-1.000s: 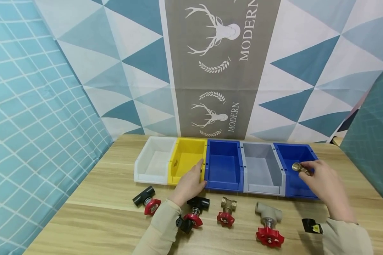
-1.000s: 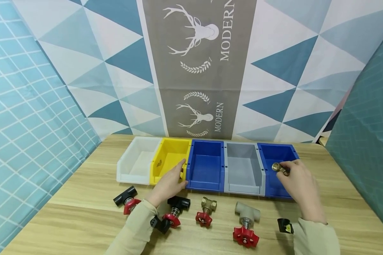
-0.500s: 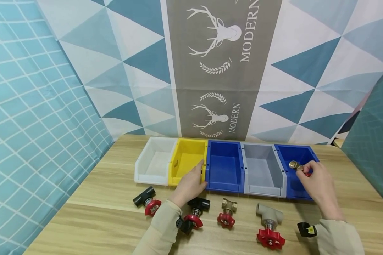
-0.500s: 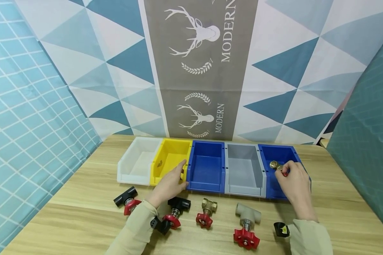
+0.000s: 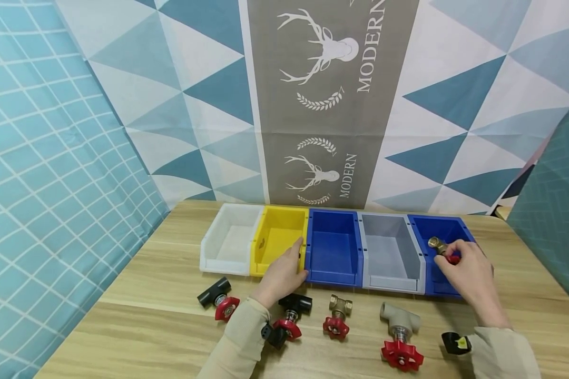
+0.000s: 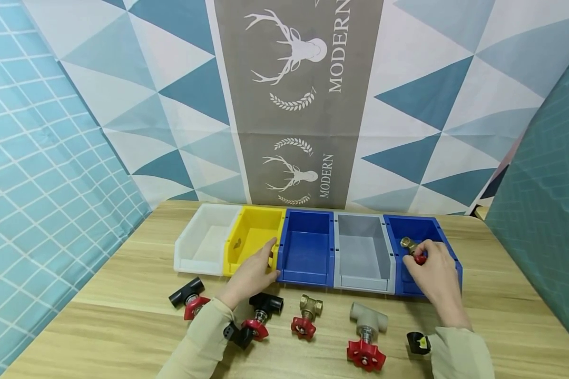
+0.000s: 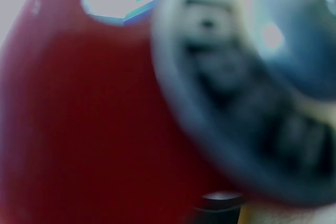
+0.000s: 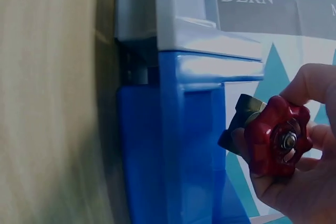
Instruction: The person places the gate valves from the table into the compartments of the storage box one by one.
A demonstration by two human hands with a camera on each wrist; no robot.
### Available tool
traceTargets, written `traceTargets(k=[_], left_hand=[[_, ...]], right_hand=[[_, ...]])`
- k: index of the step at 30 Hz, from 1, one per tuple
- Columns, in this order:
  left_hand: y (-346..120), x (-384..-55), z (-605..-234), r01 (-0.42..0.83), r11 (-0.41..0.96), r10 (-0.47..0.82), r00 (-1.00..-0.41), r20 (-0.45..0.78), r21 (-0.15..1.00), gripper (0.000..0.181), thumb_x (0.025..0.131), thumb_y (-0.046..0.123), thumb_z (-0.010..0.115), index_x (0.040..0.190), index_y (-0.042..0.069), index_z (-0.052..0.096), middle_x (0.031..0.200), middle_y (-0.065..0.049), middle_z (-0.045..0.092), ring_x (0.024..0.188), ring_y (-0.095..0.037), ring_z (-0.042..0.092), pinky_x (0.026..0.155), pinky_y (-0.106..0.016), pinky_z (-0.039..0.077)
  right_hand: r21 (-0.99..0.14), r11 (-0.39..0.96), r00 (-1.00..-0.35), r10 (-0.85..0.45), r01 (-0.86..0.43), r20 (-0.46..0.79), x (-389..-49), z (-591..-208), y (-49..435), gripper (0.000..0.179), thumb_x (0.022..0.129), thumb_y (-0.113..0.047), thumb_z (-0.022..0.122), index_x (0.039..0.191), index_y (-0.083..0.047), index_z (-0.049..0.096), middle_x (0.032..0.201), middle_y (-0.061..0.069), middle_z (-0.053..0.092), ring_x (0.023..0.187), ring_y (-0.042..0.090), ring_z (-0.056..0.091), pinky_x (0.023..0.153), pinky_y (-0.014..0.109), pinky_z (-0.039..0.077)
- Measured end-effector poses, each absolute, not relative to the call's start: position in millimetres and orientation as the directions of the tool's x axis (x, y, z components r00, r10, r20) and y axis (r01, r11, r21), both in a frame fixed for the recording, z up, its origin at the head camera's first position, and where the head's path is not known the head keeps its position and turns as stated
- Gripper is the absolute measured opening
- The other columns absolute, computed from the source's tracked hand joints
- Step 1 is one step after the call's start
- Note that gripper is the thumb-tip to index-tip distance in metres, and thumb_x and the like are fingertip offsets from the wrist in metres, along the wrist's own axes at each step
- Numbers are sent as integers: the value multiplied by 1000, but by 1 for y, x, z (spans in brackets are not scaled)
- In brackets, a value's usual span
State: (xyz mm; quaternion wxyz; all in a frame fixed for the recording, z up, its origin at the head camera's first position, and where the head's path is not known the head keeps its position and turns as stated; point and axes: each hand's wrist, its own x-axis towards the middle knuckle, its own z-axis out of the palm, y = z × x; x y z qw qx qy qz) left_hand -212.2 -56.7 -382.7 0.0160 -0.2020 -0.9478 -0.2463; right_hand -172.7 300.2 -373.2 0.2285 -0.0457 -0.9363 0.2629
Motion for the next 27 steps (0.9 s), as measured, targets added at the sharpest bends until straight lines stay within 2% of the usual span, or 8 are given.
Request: traceTargets(k=[3, 6, 11, 15, 27], left_hand=[[-57, -212, -382, 388, 797, 374, -919, 126, 462, 75, 84, 19, 63, 144, 2, 20, 138, -17, 42, 111, -28, 54, 93, -39, 44], [-56, -212, -381, 390, 798, 376, -918, 126, 460, 75, 84, 19, 63, 143, 2, 20, 137, -17, 43, 111, -28, 54, 92, -39, 45], [-56, -211, -381, 390, 799, 377, -918, 123, 457, 75, 84, 19, 63, 143, 2, 20, 135, -17, 45, 107, -27, 56, 90, -39, 46], [-56, -211, -381, 387, 801, 375, -919, 121, 456, 75, 84, 19, 63, 143, 2, 20, 136, -17, 44, 111, -28, 54, 92, -39, 45], [-56, -211, -381, 382, 808, 372, -921, 115, 448, 75, 84, 19, 63, 144, 3, 20, 135, -17, 45, 108, -27, 56, 90, -38, 46]], right_hand=[[-505, 862, -893, 196, -40, 405, -174, -376, 299, 16, 80, -13, 58, 79, 1, 50, 97, 26, 48, 87, 38, 43, 71, 49, 36], [-497, 867, -899, 187, -38, 395, -175, -379, 299, 16, 81, -12, 59, 80, 1, 50, 99, 27, 47, 87, 39, 43, 71, 53, 37], [-458, 888, -902, 161, -45, 400, -177, -384, 300, 14, 82, -11, 58, 82, 0, 49, 93, 25, 48, 80, 36, 43, 64, 47, 37], [-436, 899, -907, 146, -45, 395, -178, -386, 300, 12, 83, -8, 57, 86, 1, 49, 90, 23, 48, 76, 34, 44, 60, 44, 38], [-418, 908, -940, 120, -26, 319, -180, -393, 303, 17, 86, -9, 54, 95, 5, 49, 95, 26, 45, 78, 36, 43, 62, 50, 41]])
